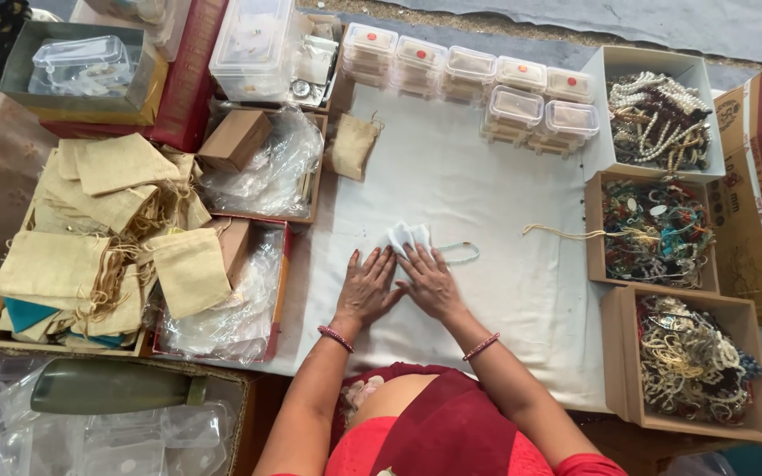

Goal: The person wipes a small plastic container with a white cloth, then places it on a table. They then pick up a beaded bracelet and wipe it thoroughly with the cloth before placing it down.

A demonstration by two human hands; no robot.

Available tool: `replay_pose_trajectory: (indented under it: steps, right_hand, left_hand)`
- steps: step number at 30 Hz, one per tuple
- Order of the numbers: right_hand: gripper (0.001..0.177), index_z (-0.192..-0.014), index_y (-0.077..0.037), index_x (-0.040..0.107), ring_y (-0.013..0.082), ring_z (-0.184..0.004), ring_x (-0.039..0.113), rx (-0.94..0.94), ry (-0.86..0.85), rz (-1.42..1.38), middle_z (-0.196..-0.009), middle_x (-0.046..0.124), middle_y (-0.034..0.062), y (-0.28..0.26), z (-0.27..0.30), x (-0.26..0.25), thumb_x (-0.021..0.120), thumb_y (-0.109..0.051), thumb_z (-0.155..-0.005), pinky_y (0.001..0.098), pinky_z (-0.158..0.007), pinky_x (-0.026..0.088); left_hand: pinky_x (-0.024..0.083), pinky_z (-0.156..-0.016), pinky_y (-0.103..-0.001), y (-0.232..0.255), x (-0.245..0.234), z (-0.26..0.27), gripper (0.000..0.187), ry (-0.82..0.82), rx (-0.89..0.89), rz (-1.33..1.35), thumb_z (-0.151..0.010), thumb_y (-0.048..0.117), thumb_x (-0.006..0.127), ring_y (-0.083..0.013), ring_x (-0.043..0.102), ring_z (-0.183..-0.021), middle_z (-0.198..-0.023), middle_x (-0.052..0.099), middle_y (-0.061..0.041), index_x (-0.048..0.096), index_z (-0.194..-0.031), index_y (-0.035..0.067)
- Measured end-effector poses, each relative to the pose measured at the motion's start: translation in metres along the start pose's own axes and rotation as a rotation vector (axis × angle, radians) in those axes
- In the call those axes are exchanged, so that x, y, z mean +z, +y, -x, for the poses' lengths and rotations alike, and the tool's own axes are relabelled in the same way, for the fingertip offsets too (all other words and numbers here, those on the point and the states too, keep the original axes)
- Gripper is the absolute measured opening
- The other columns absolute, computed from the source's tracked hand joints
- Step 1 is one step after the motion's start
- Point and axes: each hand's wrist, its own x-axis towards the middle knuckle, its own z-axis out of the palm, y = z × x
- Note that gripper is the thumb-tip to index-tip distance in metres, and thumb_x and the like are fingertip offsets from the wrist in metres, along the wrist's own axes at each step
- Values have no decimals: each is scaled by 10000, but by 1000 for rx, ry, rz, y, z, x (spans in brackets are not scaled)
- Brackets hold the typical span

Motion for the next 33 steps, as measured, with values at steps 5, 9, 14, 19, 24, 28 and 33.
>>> replay_pose_trajectory:
  steps: [5, 9, 14, 19, 24, 28, 33]
  right_hand:
    - [584, -1496, -164, 501, 240, -1528, 309, 139, -45, 82, -1631, 387, 71, 32, 21, 1, 482, -500, -1019, 479, -1253, 171]
    - [561, -1516, -145, 506, 271, -1518, 344, 293, 34, 88, -1642, 393, 89, 76, 48, -1, 489, -452, -1046, 479, -1233, 245]
    - [563, -1500, -58, 519, 302, -1483, 379, 661, 112, -86, -1616, 408, 140, 92, 45, 17, 509, -383, -1041, 466, -1199, 313]
    - [506, -1432, -36, 570, 300, -1498, 403, 77, 145, -44, -1582, 446, 158, 6, 3, 13, 558, -335, -1023, 468, -1238, 301]
    - [540, -1430, -49, 578, 330, -1464, 411, 40, 84, -49, -1574, 449, 167, 5, 9, 6, 594, -367, -995, 480, -1183, 332]
    - [541, -1445, -72, 591, 296, -1428, 474, 231, 103, 30, -1565, 490, 156, 57, 36, -2, 588, -373, -995, 460, -1141, 412]
    - [461, -1438, -46, 587, 307, -1431, 499, 438, 178, 8, -1548, 523, 160, 94, 49, 10, 529, -327, -1077, 463, -1166, 410]
  left_hand:
    - [80, -1247, -585, -1, 10, 3, 816, 10, -20, -5, -987, 672, 389, -217, 321, -1514, -1655, 342, -54, 358, -1588, 121]
    - [65, -1235, -599, 0, 10, 1, 785, 15, -44, 10, -973, 669, 387, -215, 306, -1501, -1660, 316, -30, 360, -1577, 169]
    - [68, -1224, -596, -1, 12, 2, 766, 36, -38, 19, -967, 658, 390, -225, 304, -1486, -1637, 331, -40, 368, -1562, 176]
    - [104, -1246, -582, -1, 12, 6, 761, 101, -75, 12, -975, 630, 480, -236, 351, -1471, -1550, 455, -113, 471, -1509, 89]
    - [103, -1234, -582, 0, 9, 6, 780, 96, -113, 3, -949, 616, 517, -226, 359, -1442, -1504, 482, -109, 492, -1484, 50]
    - [99, -1234, -587, 1, 6, 4, 773, 95, -119, 41, -951, 613, 528, -229, 361, -1421, -1484, 477, -105, 492, -1481, 52]
    - [123, -1248, -548, -2, 4, 3, 781, 43, -135, 72, -947, 613, 538, -235, 347, -1435, -1496, 444, -103, 477, -1500, 65]
